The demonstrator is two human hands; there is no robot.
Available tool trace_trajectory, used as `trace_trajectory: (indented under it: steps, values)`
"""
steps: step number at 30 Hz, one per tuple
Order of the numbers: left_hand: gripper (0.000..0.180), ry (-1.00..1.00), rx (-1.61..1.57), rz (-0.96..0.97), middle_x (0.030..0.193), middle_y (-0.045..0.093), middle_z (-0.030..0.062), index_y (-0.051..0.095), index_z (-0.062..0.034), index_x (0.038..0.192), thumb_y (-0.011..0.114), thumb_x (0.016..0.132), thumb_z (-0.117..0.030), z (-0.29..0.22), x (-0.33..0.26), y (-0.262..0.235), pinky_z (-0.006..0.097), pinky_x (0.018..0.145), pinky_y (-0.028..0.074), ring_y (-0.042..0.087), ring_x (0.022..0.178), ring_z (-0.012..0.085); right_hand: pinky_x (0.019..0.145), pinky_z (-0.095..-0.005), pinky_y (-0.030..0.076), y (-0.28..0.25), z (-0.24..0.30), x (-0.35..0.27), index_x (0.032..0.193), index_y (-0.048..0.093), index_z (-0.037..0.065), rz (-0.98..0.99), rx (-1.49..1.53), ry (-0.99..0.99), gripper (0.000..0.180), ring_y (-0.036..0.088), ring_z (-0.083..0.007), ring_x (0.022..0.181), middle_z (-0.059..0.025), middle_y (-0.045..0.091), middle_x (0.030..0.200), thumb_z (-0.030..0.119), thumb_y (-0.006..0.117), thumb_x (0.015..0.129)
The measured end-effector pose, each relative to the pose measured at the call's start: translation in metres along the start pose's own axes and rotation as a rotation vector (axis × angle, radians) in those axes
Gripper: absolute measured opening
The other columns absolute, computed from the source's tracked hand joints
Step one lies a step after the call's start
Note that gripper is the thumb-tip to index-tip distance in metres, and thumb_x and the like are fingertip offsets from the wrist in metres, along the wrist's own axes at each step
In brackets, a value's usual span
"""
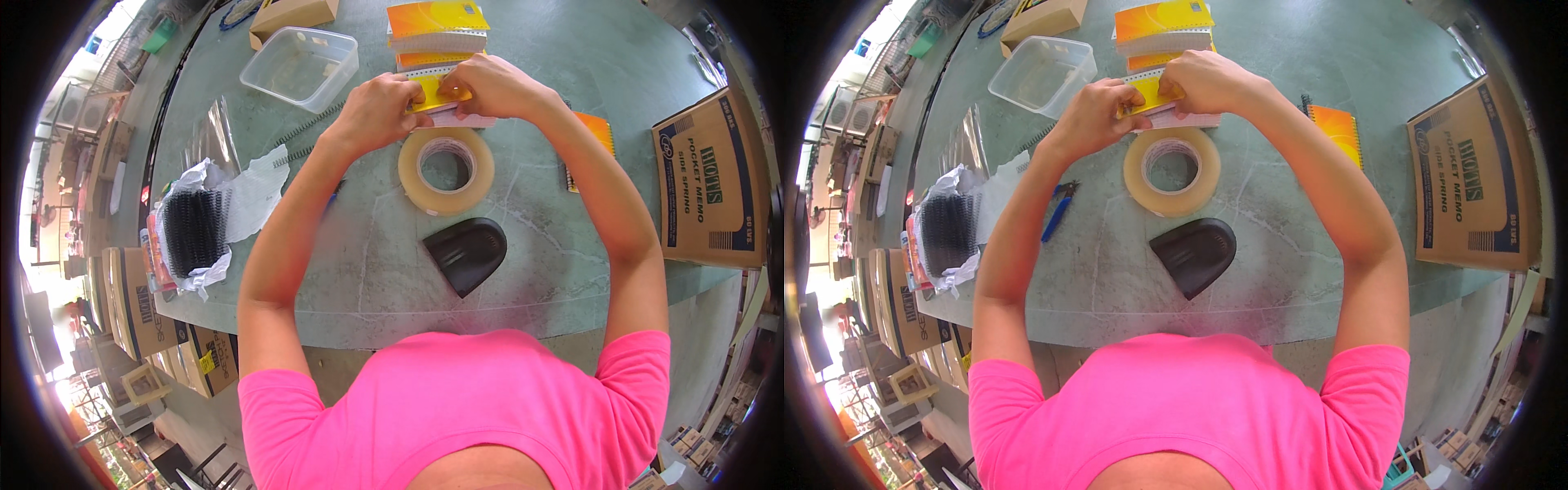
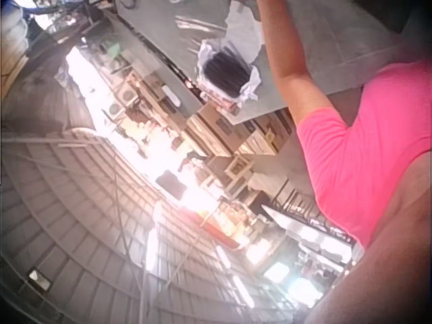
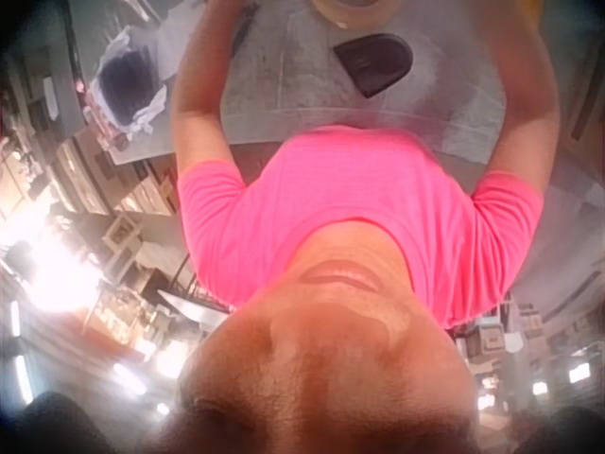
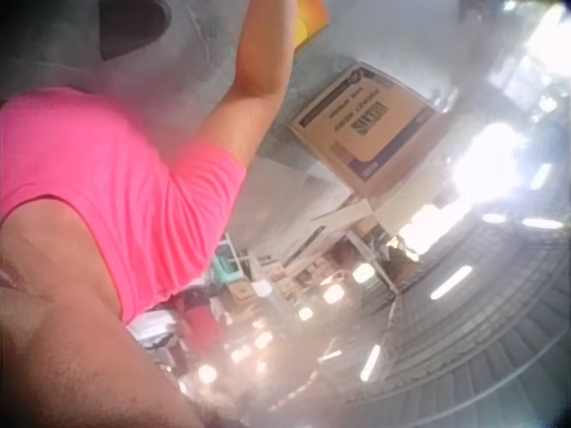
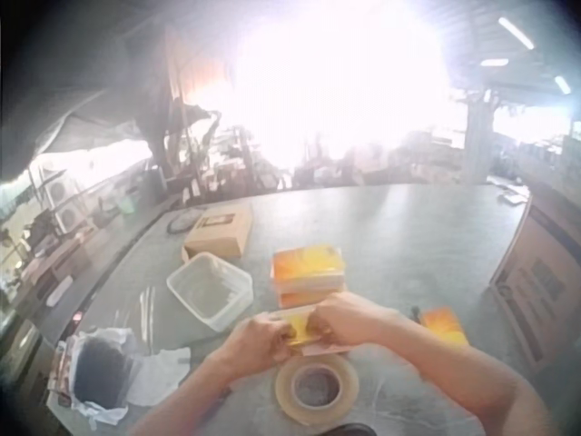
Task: The person assembles notebooks by threading metal springs into pre-punched holes of stacks of paper and covers by hand, then uses a small black tool to press or crimp the wire ends.
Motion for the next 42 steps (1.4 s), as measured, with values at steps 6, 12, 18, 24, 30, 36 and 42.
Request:
trace_trajectory:
  steps: [6,12,18,24,30,36,42]
  values:
    - [0.028,0.044,0.080,0.012,0.080,0.063,0.0111,0.067,-0.0041,0.086,0.077,0.066,-0.020,-0.001,-0.001,0.001,0.036,0.070,0.048,0.060,0.079,0.0269,0.073,-0.0385,0.050,0.001,0.008,-0.002,0.096,0.066,0.005,-0.036,-0.038,-0.001,0.032,0.063,-0.0311,0.078,-0.0131,0.067,0.084,0.007,0.072,0.065]
    - [0.021,0.068,-0.032,0.019,0.076,0.062,0.0117,0.066,-0.0031,0.079,0.074,0.069,-0.019,0.004,0.001,0.000,0.038,0.068,0.047,0.060,0.077,0.0279,0.070,-0.0384,0.049,-0.003,0.003,-0.001,0.093,0.067,0.004,0.016,0.005,-0.046,0.027,0.062,-0.0320,0.076,-0.0143,0.066,0.080,0.005,0.070,0.066]
    - [0.012,0.093,0.041,0.030,0.077,0.061,0.0131,0.063,-0.0023,0.085,0.064,0.075,-0.010,0.003,0.000,-0.001,0.040,0.069,0.048,0.059,0.078,0.0308,0.069,-0.0379,0.049,-0.009,0.016,0.001,0.094,0.066,0.002,0.116,-0.018,0.059,0.026,0.062,-0.0327,0.076,-0.0149,0.066,0.081,0.004,0.067,0.068]
    - [0.020,0.111,0.145,-0.046,0.084,0.063,0.0139,0.061,-0.0040,0.095,0.059,0.075,-0.006,-0.005,-0.002,0.004,0.038,0.073,0.049,0.061,0.084,0.0316,0.070,-0.0417,0.049,0.017,0.016,0.001,0.098,0.065,0.002,-0.087,-0.122,0.000,0.026,0.062,-0.0330,0.078,-0.0170,0.066,0.083,0.011,0.064,0.074]
    - [0.025,-0.061,-0.006,-0.250,0.096,0.065,0.0135,0.062,-0.0074,0.104,0.064,0.080,-0.015,0.004,-0.009,-0.021,0.035,0.079,0.048,0.061,0.090,0.0286,0.071,-0.0416,0.049,0.007,0.008,-0.002,0.102,0.064,0.005,-0.038,-0.052,0.044,0.022,0.062,-0.0332,0.078,-0.0180,0.064,0.084,0.011,0.054,0.083]
    - [0.024,0.063,0.084,-0.633,0.096,0.066,0.0126,0.064,-0.0068,0.104,0.065,0.082,-0.018,-0.008,-0.031,-0.018,0.033,0.081,0.048,0.061,0.093,0.0233,0.069,-0.0409,0.050,0.002,0.000,-0.005,0.098,0.064,0.007,-0.277,0.048,0.045,0.019,0.062,-0.0337,0.080,-0.0145,0.065,0.090,0.015,0.053,0.084]
    - [0.030,-0.459,-1.429,-0.665,0.099,0.064,0.0095,0.057,0.0021,0.110,0.065,0.084,-0.011,-0.050,-0.056,0.023,0.031,0.088,0.046,0.056,0.103,0.0155,0.061,-0.0281,0.048,0.019,0.023,-0.053,0.120,0.052,0.005,-0.926,1.478,0.198,0.031,0.061,-0.0157,0.076,-0.0064,0.064,0.096,0.018,0.052,0.092]
Point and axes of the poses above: each hand's wrist, its own x-axis towards the middle knuckle, its own y-axis out of the palm, z = x × y, the point moved 3 cm from there along x, towards the middle knuckle
